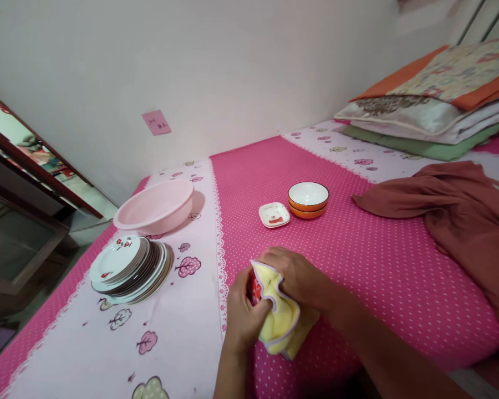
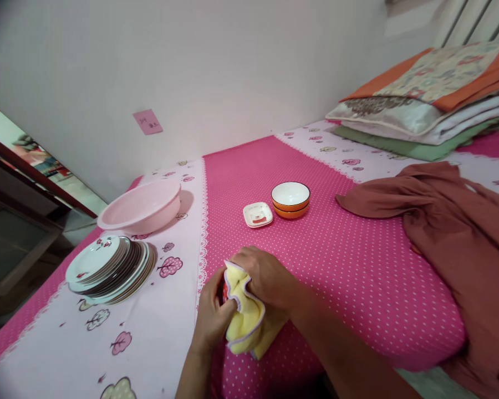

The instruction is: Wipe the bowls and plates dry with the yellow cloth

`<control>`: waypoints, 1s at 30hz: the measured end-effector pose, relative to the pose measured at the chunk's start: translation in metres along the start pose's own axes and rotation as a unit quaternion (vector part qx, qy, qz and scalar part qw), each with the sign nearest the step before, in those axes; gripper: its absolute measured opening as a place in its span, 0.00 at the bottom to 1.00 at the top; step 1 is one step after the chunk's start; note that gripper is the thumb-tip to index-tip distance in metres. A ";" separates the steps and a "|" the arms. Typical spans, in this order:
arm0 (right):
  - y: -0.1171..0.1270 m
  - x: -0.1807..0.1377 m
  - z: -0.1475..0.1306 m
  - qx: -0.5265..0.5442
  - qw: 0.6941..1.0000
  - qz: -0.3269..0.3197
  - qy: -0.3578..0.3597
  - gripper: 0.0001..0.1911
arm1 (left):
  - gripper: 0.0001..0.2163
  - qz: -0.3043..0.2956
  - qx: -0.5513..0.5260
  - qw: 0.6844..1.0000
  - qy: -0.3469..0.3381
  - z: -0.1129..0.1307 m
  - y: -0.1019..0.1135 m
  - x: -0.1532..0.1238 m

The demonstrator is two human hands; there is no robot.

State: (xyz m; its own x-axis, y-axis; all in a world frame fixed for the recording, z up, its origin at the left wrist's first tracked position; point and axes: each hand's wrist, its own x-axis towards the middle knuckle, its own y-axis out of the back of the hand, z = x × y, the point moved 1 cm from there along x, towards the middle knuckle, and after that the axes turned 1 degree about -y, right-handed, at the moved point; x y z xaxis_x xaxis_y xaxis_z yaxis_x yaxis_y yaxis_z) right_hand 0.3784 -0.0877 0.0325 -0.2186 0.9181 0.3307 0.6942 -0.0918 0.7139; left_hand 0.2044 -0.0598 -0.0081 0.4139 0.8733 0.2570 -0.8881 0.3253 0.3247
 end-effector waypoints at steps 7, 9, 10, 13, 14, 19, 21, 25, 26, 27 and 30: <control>-0.006 0.001 0.010 0.046 0.998 0.047 -0.008 0.06 | 0.27 0.052 0.027 0.998 -0.018 0.002 -0.003 -0.003; -0.005 0.000 0.012 0.078 0.996 0.049 -0.014 0.09 | 0.26 0.066 0.035 0.997 -0.016 0.003 -0.002 -0.004; -0.005 -0.001 0.013 0.096 0.994 0.049 -0.017 0.11 | 0.26 0.071 0.036 0.997 -0.017 0.003 -0.002 -0.004; -0.004 -0.003 0.016 0.156 0.986 0.052 -0.034 0.14 | 0.26 0.078 0.027 0.996 -0.015 0.002 -0.001 -0.004; -0.004 -0.003 0.016 0.175 0.982 0.053 -0.042 0.14 | 0.26 0.081 0.022 0.996 -0.012 0.001 0.000 -0.004; -0.004 -0.004 0.020 0.261 0.961 0.060 -0.062 0.15 | 0.26 0.106 -0.019 0.994 0.009 -0.005 -0.001 -0.001; -0.005 -0.004 0.021 0.291 0.952 0.063 -0.064 0.14 | 0.25 0.123 -0.041 0.991 0.022 -0.006 -0.003 -0.001; -0.010 -0.002 0.025 0.373 0.920 0.080 -0.084 0.17 | 0.22 0.170 -0.108 0.978 0.056 -0.004 -0.006 0.000; -0.013 -0.001 0.025 0.395 0.909 0.090 -0.098 0.18 | 0.22 0.184 -0.128 0.972 0.064 -0.004 -0.007 0.000; -0.015 0.001 0.025 0.415 0.897 0.104 -0.115 0.18 | 0.22 0.198 -0.149 0.966 0.069 -0.004 -0.007 0.000; -0.027 0.005 0.021 0.460 0.857 0.160 -0.171 0.19 | 0.22 0.231 -0.200 0.949 0.073 -0.007 -0.007 0.002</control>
State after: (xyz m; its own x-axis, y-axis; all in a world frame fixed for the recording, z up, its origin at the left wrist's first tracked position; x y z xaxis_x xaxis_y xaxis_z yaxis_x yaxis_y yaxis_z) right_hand 0.3731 -0.0728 0.0025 0.1886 0.9764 0.1054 0.9621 -0.1622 -0.2194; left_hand 0.2100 -0.0581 -0.0161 -0.0441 0.9877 0.1500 -0.9851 -0.0180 -0.1712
